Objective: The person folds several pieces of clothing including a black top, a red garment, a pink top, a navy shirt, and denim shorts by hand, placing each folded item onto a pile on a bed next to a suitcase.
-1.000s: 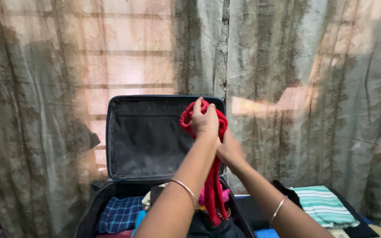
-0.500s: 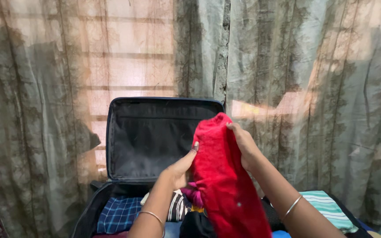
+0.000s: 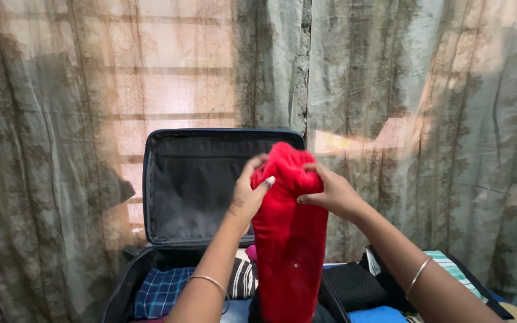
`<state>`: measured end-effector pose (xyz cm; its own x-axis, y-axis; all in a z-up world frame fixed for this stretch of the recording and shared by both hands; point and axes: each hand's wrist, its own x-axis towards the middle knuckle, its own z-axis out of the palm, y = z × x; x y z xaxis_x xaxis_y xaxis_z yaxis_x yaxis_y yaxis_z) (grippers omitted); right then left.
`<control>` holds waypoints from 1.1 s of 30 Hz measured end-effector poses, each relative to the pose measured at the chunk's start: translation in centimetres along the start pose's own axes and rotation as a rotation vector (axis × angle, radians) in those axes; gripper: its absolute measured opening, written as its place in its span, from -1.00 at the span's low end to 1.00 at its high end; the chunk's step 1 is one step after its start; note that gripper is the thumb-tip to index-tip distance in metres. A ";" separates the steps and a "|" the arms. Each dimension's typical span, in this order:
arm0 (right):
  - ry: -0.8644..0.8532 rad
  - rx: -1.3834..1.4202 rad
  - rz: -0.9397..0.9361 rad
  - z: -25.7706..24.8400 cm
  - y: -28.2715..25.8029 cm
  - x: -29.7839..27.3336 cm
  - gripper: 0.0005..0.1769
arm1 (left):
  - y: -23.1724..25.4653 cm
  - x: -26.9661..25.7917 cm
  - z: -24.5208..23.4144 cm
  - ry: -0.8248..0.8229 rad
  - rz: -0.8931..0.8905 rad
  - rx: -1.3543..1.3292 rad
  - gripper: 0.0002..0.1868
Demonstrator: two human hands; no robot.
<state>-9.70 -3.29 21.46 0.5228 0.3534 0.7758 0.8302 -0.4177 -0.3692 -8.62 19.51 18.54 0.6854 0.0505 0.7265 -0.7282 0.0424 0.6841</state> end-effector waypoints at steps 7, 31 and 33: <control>-0.082 -0.450 0.170 -0.7 1.7 0.1 -0.52 | -2.0 0.6 -1.9 -0.156 -0.187 0.009 -0.54; 0.029 0.585 0.845 3.1 0.4 -2.9 -0.58 | -1.2 -1.0 0.6 0.209 -0.519 -0.553 -0.50; 0.085 0.652 0.770 3.3 1.4 -2.2 -0.61 | 0.0 -2.5 0.6 0.133 -0.699 -0.477 -0.45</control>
